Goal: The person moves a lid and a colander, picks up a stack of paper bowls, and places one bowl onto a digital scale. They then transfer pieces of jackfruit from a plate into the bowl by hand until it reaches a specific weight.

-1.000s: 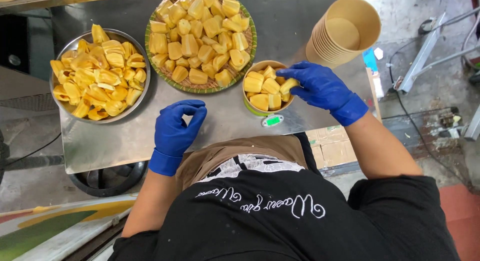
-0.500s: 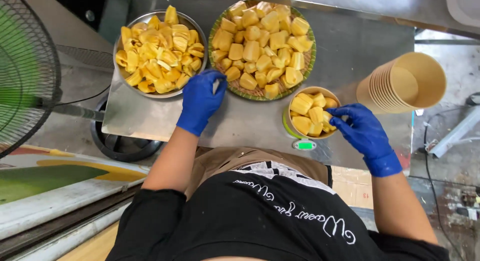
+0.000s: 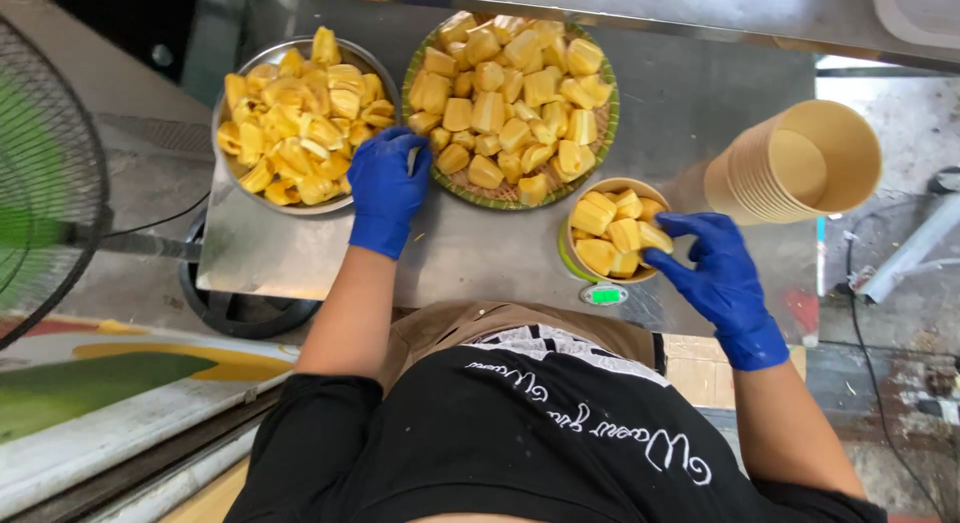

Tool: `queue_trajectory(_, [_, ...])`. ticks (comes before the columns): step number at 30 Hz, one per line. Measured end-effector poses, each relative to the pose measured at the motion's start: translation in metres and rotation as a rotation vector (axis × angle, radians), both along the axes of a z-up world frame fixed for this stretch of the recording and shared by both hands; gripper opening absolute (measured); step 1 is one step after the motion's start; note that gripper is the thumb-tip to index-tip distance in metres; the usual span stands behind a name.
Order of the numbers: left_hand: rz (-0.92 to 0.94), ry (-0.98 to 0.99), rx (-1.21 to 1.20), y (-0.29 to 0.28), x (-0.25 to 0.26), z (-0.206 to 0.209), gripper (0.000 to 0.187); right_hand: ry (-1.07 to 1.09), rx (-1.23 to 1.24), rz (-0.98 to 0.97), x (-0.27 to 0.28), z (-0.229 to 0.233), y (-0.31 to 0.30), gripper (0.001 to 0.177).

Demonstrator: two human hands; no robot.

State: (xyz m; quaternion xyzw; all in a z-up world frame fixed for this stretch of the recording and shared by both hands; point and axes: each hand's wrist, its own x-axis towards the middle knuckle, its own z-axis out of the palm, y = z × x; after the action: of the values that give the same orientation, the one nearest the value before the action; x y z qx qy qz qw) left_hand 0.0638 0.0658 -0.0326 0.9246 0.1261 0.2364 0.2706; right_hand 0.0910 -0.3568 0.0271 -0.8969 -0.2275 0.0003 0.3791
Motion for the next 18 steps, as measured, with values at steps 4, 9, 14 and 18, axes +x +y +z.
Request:
queue_trajectory(4, [0.018, -0.057, 0.07, 0.006, 0.008, -0.008, 0.019, 0.065, 0.038, -0.149, 0.002, 0.005, -0.004, 0.04])
queue_trajectory(9, [0.013, -0.036, 0.141, 0.001, 0.021, -0.021, 0.025, 0.138, 0.14, -0.163, 0.0, 0.021, -0.001, 0.033])
queue_trajectory(14, [-0.018, 0.026, 0.171, 0.006, 0.038, -0.043, 0.026, 0.102, 0.093, -0.017, 0.018, 0.039, 0.028, 0.02])
queue_trajectory(18, [-0.028, 0.023, 0.216, 0.01, 0.044, -0.057, 0.022, -0.196, -0.175, 0.214, 0.067, 0.027, 0.079, 0.02])
